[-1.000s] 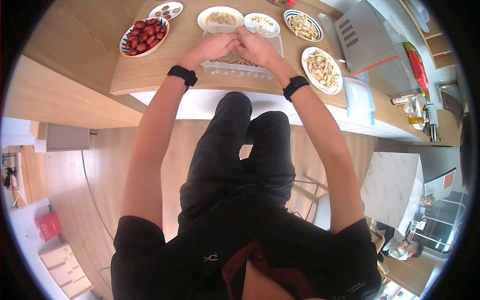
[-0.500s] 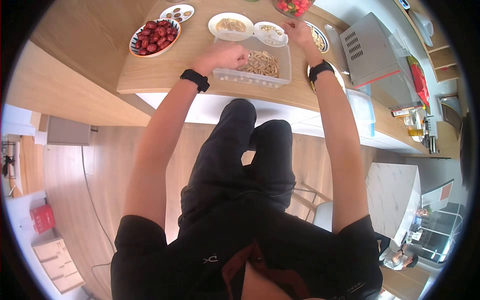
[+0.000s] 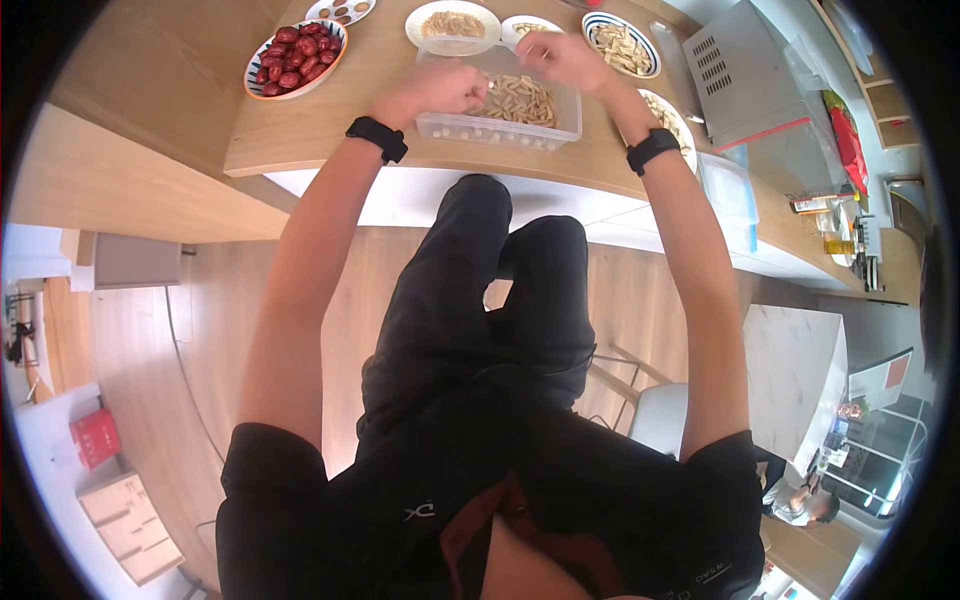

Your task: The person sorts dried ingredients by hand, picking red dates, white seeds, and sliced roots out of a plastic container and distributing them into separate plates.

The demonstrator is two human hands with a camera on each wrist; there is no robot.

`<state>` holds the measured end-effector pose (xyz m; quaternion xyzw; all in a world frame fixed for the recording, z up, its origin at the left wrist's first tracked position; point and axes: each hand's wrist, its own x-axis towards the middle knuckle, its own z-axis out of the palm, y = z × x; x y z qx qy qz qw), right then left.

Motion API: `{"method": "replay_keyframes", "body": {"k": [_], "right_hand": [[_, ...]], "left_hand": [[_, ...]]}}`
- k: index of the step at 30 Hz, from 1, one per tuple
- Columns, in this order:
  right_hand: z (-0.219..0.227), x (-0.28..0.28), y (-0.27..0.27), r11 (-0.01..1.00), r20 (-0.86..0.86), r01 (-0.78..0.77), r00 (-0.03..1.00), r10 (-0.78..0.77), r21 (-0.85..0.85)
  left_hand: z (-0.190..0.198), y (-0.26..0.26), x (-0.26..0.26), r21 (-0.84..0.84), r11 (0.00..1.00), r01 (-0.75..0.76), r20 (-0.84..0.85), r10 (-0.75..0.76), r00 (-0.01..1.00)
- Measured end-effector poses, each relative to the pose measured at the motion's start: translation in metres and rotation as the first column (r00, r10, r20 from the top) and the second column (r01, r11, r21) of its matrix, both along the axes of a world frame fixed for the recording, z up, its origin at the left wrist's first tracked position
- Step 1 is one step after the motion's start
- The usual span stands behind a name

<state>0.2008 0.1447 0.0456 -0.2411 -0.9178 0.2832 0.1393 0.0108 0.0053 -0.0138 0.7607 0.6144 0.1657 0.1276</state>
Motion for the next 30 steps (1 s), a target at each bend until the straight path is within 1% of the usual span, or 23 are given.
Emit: {"method": "replay_keyframes", "body": {"k": [1,2,3,5,6,8,9,11,12,14,15,17,18,20,24,26,30], "right_hand": [[-0.009,0.000,-0.008,0.978,0.146,-0.163,0.979,0.144,0.131],[-0.022,0.001,-0.011,0.914,0.305,-0.335,0.916,0.259,0.231],[-0.034,0.001,-0.016,0.917,0.302,-0.329,0.918,0.256,0.225],[-0.053,0.003,-0.021,0.910,0.215,-0.390,0.909,0.356,0.141],[-0.058,0.004,-0.019,0.912,0.214,-0.387,0.910,0.354,0.137],[-0.056,0.004,-0.021,0.895,0.227,-0.393,0.910,0.347,0.212],[-0.056,0.004,-0.023,0.898,0.224,-0.390,0.911,0.345,0.205],[-0.050,0.004,-0.026,0.925,0.372,-0.325,0.898,0.235,0.199],[-0.048,0.005,-0.029,0.926,0.371,-0.320,0.899,0.231,0.199],[-0.047,0.006,-0.030,0.948,0.304,-0.255,0.934,0.190,0.191],[-0.045,0.005,-0.029,0.946,0.304,-0.258,0.933,0.192,0.196],[-0.045,0.003,-0.028,0.973,0.209,-0.220,0.957,0.202,0.066],[-0.046,0.003,-0.028,0.972,0.210,-0.225,0.956,0.207,0.068],[-0.048,0.004,-0.029,0.978,0.141,-0.205,0.970,0.199,0.026],[-0.044,0.003,-0.026,0.974,0.157,-0.224,0.963,0.217,0.027],[-0.045,0.003,-0.025,0.973,0.156,-0.231,0.961,0.230,-0.013],[-0.047,0.002,-0.025,0.979,0.136,-0.200,0.969,0.205,-0.046]], "left_hand": [[0.000,0.001,0.000,-0.014,1.000,-0.006,-0.032,0.005,0.999],[-0.002,0.001,0.000,-0.029,1.000,-0.010,-0.063,0.008,0.998],[-0.003,0.001,-0.001,-0.036,0.999,-0.004,-0.064,0.002,0.998],[-0.005,0.002,-0.002,-0.024,1.000,0.009,-0.054,-0.010,0.999],[-0.006,0.003,-0.002,-0.028,1.000,0.012,-0.054,-0.014,0.998],[-0.001,0.001,-0.001,-0.050,0.999,0.000,-0.063,-0.003,0.998],[0.001,0.000,0.000,-0.058,0.998,0.003,-0.063,-0.007,0.998],[0.004,-0.002,0.002,-0.049,0.999,-0.007,-0.079,0.003,0.997],[0.006,-0.002,0.003,-0.050,0.999,-0.002,-0.080,-0.002,0.997],[0.005,0.000,0.003,-0.087,0.996,-0.023,-0.090,0.015,0.996],[0.005,0.000,0.002,-0.083,0.996,-0.026,-0.091,0.019,0.996],[0.005,-0.002,0.001,-0.050,0.999,0.016,-0.098,-0.020,0.995],[0.005,-0.003,0.000,-0.048,0.999,0.010,-0.097,-0.015,0.995],[0.005,-0.005,0.001,-0.033,0.999,0.007,-0.112,-0.011,0.994],[0.007,-0.004,0.003,-0.068,0.998,-0.019,-0.110,0.012,0.994],[0.011,-0.005,0.004,-0.133,0.991,-0.026,-0.146,0.007,0.989],[0.009,-0.005,0.001,-0.112,0.994,0.002,-0.135,-0.017,0.991]]}}
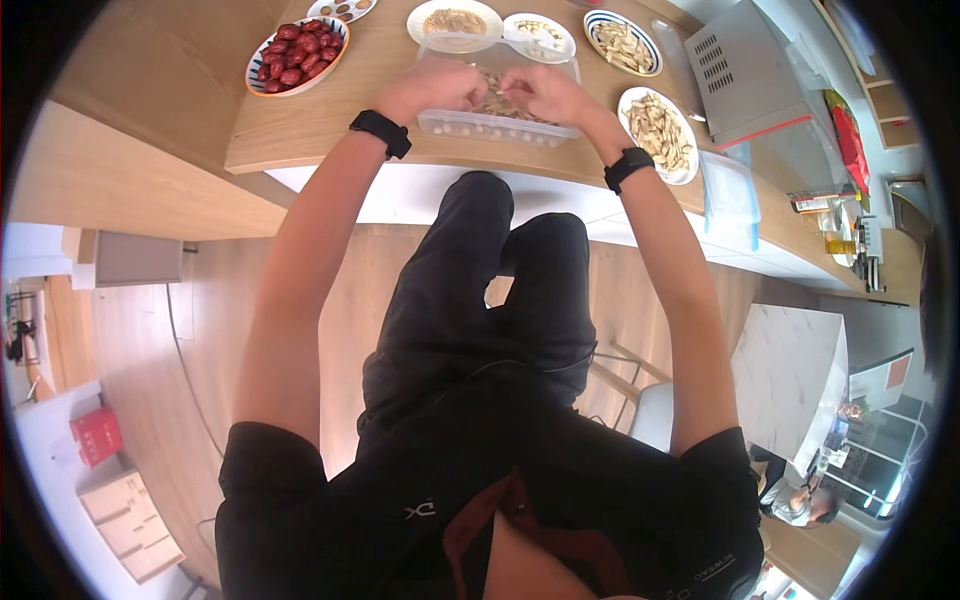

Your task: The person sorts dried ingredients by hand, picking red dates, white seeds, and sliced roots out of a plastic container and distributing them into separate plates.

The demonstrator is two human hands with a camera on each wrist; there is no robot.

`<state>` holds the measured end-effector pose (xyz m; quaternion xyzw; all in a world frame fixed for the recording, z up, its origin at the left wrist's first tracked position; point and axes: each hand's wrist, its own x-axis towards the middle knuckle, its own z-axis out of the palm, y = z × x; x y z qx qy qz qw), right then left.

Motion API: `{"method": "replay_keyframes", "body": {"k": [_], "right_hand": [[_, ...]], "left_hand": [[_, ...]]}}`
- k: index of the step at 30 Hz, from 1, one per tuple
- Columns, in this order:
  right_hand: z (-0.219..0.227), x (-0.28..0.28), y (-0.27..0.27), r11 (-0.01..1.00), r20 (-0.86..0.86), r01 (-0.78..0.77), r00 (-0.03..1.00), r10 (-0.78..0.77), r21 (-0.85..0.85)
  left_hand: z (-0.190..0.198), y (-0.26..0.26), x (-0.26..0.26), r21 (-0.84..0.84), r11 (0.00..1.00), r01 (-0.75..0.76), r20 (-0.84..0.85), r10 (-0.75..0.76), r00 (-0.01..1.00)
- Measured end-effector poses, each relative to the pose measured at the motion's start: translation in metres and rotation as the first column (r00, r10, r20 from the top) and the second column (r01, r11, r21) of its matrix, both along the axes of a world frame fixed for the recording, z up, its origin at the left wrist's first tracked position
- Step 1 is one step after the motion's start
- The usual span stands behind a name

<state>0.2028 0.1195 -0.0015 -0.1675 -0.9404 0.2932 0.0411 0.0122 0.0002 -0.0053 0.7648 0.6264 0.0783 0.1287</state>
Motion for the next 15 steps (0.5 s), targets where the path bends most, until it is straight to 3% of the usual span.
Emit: {"method": "replay_keyframes", "body": {"k": [3,5,8,11,15], "right_hand": [[-0.008,0.000,0.006,0.997,-0.061,-0.042,0.997,0.047,0.070],[-0.009,-0.001,0.009,0.991,-0.052,-0.054,0.997,0.061,0.119],[-0.004,0.000,0.004,1.000,-0.037,-0.014,0.999,0.015,0.024],[0.002,0.000,0.001,0.999,0.019,0.001,1.000,-0.001,0.037],[-0.001,0.000,0.003,0.998,0.009,0.001,1.000,-0.002,0.068]], "left_hand": [[-0.003,0.000,0.000,0.027,0.999,-0.033,0.016,0.032,0.999],[-0.007,0.004,-0.002,-0.008,0.998,-0.063,-0.072,0.063,0.995],[-0.015,0.007,-0.005,0.079,0.994,-0.072,-0.035,0.075,0.997],[-0.013,0.005,-0.004,0.142,0.989,-0.038,-0.039,0.044,0.998],[-0.006,0.005,-0.001,0.021,0.999,-0.039,-0.024,0.039,0.999]]}}
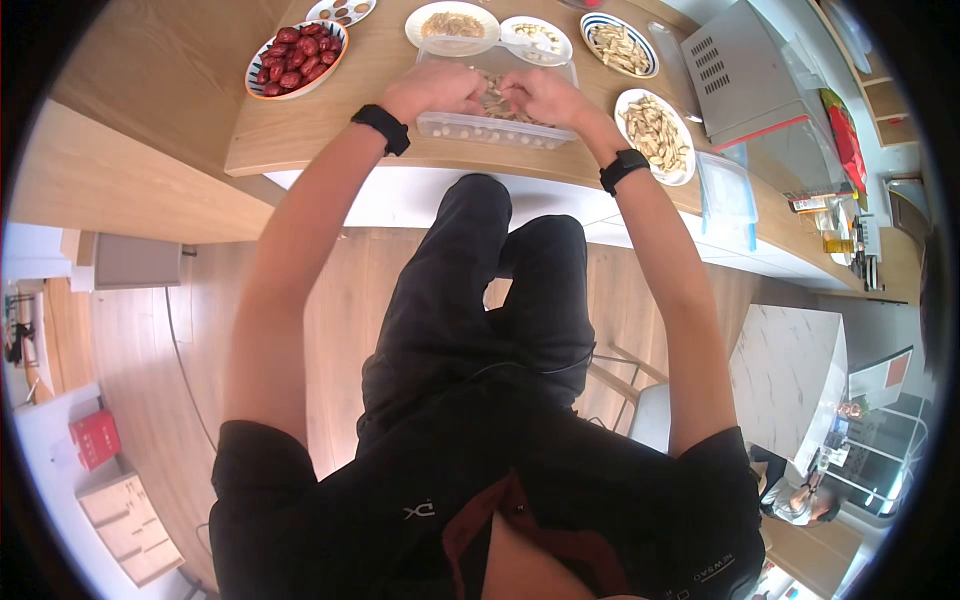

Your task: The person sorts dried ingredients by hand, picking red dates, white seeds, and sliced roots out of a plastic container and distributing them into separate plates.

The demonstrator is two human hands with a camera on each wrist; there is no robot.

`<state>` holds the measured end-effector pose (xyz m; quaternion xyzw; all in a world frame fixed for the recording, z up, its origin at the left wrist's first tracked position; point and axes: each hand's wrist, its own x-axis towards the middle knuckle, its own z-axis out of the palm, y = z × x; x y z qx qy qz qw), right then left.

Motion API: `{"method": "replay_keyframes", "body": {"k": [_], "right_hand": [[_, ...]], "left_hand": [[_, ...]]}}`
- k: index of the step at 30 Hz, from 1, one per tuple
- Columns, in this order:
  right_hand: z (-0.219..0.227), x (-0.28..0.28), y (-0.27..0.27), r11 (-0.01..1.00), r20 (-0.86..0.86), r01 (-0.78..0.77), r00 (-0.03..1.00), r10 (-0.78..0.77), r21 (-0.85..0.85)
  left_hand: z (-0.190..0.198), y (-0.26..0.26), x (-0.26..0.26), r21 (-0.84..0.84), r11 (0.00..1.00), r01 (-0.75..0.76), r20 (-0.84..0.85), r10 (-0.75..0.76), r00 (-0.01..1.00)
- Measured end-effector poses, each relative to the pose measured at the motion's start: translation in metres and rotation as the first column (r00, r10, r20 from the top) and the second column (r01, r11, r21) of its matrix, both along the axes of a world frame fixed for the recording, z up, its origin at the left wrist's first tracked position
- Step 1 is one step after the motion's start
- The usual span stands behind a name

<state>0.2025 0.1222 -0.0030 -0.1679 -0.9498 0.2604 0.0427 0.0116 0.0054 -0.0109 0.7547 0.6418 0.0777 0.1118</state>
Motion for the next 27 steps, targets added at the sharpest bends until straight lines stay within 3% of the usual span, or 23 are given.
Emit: {"method": "replay_keyframes", "body": {"k": [3,5,9,11,12,14,17,20,24,27], "right_hand": [[-0.005,-0.001,0.000,0.993,0.001,-0.048,0.999,0.048,0.111],[-0.005,-0.001,-0.001,0.988,-0.002,-0.040,0.999,0.041,0.149],[0.001,0.003,-0.007,0.985,-0.009,-0.013,1.000,0.014,0.171],[0.004,0.003,-0.009,0.993,-0.014,0.029,1.000,-0.028,0.110],[0.007,0.003,-0.010,0.993,-0.017,0.033,0.999,-0.031,0.110],[0.010,0.003,-0.011,0.996,0.021,0.051,0.998,-0.052,0.071],[0.007,0.004,-0.009,0.995,-0.052,0.090,0.994,-0.093,-0.051],[0.002,0.003,-0.006,0.999,-0.155,0.024,0.987,-0.030,-0.041],[0.000,0.003,-0.003,0.993,-0.149,0.028,0.988,-0.045,-0.111],[-0.011,0.000,0.004,0.969,-0.249,-0.020,0.968,-0.044,-0.248]], "left_hand": [[0.002,0.005,-0.001,0.000,0.999,0.042,0.042,-0.041,0.998],[0.003,0.014,0.001,-0.113,0.988,0.106,0.069,-0.099,0.993],[-0.013,0.022,-0.001,-0.037,0.987,0.157,0.010,-0.157,0.988],[-0.012,0.015,0.000,0.202,0.963,0.180,0.090,-0.202,0.975],[-0.008,0.015,0.001,0.201,0.962,0.184,0.087,-0.205,0.975],[0.005,0.013,0.005,-0.017,0.999,0.046,0.292,-0.039,0.956],[0.002,0.014,0.005,0.020,0.998,0.053,0.400,-0.057,0.915],[-0.002,0.017,0.002,0.002,0.999,0.032,0.494,-0.029,0.869],[-0.001,0.018,0.000,0.045,0.996,0.075,0.515,-0.088,0.853],[0.002,0.017,0.003,-0.072,0.997,0.005,0.549,0.036,0.835]]}}
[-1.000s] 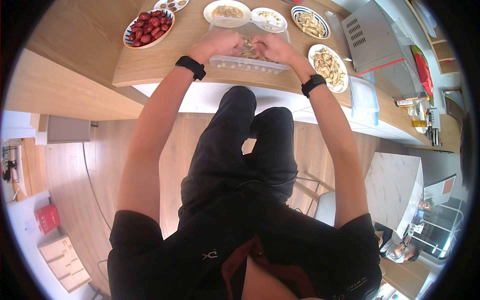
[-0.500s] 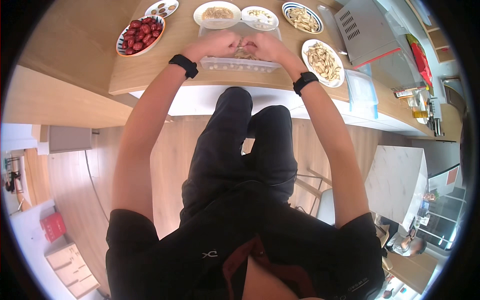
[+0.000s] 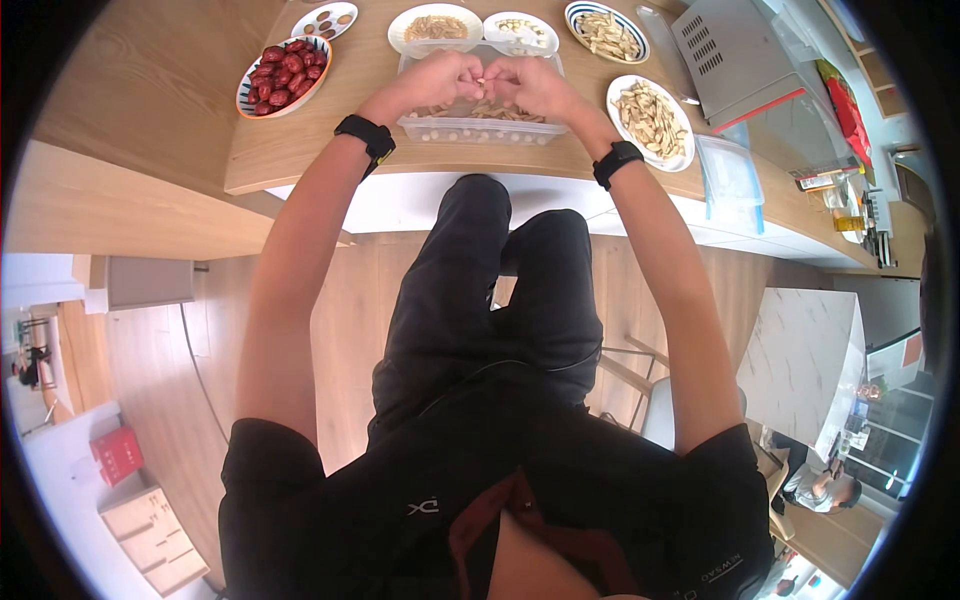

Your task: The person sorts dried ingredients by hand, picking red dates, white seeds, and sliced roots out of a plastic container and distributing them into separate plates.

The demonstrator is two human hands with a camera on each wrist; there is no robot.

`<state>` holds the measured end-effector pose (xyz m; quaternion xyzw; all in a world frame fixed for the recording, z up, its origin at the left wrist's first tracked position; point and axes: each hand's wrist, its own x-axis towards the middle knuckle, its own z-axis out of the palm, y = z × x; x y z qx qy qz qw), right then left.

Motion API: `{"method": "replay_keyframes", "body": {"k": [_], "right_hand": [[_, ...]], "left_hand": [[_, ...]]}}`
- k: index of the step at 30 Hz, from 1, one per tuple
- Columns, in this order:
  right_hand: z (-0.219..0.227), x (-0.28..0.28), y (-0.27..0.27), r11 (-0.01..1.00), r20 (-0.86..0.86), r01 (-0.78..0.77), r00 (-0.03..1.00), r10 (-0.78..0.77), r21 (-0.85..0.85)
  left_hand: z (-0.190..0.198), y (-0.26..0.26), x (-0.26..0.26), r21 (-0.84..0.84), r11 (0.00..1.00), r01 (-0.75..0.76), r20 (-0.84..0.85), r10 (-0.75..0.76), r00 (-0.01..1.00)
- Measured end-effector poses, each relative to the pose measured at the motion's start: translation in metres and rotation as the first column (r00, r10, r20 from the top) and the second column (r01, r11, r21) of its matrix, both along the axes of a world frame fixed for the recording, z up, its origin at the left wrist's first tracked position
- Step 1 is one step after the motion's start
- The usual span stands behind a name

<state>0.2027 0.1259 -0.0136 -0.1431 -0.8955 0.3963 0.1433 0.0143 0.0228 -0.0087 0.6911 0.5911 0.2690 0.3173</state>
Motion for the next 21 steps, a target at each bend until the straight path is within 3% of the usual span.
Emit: {"method": "replay_keyframes", "body": {"k": [6,8,11,21], "right_hand": [[-0.002,0.000,0.002,0.998,-0.038,-0.002,0.999,-0.001,-0.070],[0.002,0.001,-0.002,0.999,0.016,-0.009,1.000,0.009,0.054],[0.009,0.003,-0.006,0.995,0.092,0.006,0.996,-0.015,0.099],[0.012,0.004,-0.011,0.966,0.091,-0.013,0.996,-0.012,0.259]], "left_hand": [[0.003,0.000,0.001,-0.062,0.998,0.013,-0.036,-0.015,0.999],[0.002,-0.001,0.001,0.019,0.999,0.045,-0.118,-0.043,0.992],[0.001,-0.002,0.001,0.038,0.998,0.058,-0.158,-0.051,0.986],[0.004,-0.004,0.002,-0.028,0.997,0.077,-0.110,-0.080,0.991]]}}
